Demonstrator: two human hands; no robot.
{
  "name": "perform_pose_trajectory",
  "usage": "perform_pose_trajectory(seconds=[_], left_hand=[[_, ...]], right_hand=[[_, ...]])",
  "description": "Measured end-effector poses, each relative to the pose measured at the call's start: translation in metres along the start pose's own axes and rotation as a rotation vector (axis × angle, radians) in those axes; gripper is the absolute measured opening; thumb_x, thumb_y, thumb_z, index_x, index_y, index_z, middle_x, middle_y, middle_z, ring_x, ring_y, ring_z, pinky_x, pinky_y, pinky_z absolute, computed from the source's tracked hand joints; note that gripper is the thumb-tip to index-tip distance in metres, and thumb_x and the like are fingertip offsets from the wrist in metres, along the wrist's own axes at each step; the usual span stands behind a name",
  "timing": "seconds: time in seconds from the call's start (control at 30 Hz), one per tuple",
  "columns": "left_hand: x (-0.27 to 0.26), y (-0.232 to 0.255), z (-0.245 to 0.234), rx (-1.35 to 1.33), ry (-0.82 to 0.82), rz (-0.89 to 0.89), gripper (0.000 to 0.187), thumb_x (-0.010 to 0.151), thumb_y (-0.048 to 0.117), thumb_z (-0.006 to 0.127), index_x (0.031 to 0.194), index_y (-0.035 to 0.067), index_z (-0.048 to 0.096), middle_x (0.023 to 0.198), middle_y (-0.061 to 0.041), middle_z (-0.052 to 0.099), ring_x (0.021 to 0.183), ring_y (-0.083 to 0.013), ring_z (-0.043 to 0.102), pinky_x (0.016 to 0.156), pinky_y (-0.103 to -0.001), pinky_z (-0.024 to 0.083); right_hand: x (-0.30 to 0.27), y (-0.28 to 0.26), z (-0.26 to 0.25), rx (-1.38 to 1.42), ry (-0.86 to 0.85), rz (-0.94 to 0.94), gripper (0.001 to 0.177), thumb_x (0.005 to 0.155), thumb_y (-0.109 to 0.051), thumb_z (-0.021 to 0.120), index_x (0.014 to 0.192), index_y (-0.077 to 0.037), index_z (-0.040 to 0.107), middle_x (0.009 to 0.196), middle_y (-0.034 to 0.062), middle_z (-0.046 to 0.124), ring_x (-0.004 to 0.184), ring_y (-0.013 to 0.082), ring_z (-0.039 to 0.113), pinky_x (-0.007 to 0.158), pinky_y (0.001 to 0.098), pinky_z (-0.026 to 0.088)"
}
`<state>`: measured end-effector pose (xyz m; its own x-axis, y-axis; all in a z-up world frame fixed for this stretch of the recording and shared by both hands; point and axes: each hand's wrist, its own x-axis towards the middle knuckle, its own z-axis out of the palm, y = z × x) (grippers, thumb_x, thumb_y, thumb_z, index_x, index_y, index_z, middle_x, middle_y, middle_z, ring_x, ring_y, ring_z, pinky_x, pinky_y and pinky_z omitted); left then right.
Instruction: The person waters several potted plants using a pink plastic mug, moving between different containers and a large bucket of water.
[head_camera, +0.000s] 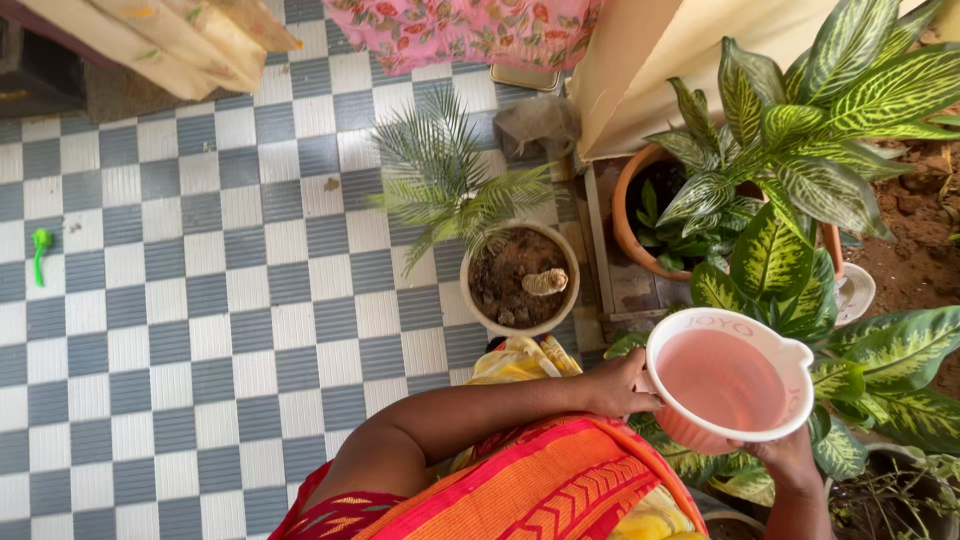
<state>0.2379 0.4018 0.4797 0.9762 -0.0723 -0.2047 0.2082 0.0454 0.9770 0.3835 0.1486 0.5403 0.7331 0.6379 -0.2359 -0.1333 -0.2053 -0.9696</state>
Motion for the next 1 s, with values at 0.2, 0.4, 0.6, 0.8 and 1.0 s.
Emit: perform_pose_trajectory(seconds=[0.2,0.4,0.6,0.8,1.0], left_hand=[[0.026,0.043,-0.022,-0.118,0.036,0.165,0.075,0.088,0.036,0.082,0.14,-0.007,0.049,0.117,-0.019,0.069,0.098,-0.02,0.07,0.081,-0.034,0.059],[0.063,0.074,-0.019,-0.308,-0.011,0.038,0.057,0.092,0.032,0.077,0.128,-0.004,0.053,0.079,-0.009,0.068,0.045,-0.0126,0.061,0.041,-0.031,0.049],[0.123,0.091,-0.003,0.121,0.089,-0.062,0.052,0.096,0.044,0.071,0.113,-0.003,0.057,0.083,-0.012,0.074,0.055,-0.0182,0.072,0.062,-0.033,0.058],[0.188,0.089,0.01,0.141,0.083,-0.155,0.055,0.097,0.045,0.062,0.118,-0.004,0.049,0.1,-0.015,0.073,0.064,-0.0245,0.076,0.072,-0.039,0.059],[0.241,0.049,0.02,0.207,0.143,-0.11,0.069,0.096,0.056,0.06,0.123,-0.006,0.05,0.117,-0.021,0.068,0.106,-0.0328,0.071,0.086,-0.042,0.056]], right_hand=[[0.003,0.007,-0.009,0.046,0.18,-0.01,0.12,0.053,-0.039,0.095,0.154,0.002,0.045,0.142,0.0135,0.062,0.129,0.0264,0.06,0.104,0.0442,0.051],[0.021,0.021,-0.066,-0.049,0.264,0.015,0.112,0.058,-0.031,0.094,0.152,0.004,0.046,0.14,0.0157,0.061,0.128,0.0264,0.06,0.106,0.0422,0.049],[0.074,0.001,-0.123,-0.052,0.244,0.03,0.117,0.057,-0.029,0.094,0.155,0.0,0.039,0.141,0.0139,0.06,0.128,0.0248,0.059,0.106,0.0412,0.048],[0.127,-0.03,-0.163,-0.202,0.2,0.051,0.118,0.058,-0.032,0.093,0.157,-0.001,0.038,0.145,0.0142,0.058,0.133,0.0252,0.055,0.108,0.0404,0.045],[0.169,-0.077,-0.17,-0.34,0.115,0.046,0.118,0.06,-0.038,0.09,0.158,-0.003,0.036,0.143,0.0165,0.059,0.131,0.027,0.057,0.106,0.0425,0.047]])
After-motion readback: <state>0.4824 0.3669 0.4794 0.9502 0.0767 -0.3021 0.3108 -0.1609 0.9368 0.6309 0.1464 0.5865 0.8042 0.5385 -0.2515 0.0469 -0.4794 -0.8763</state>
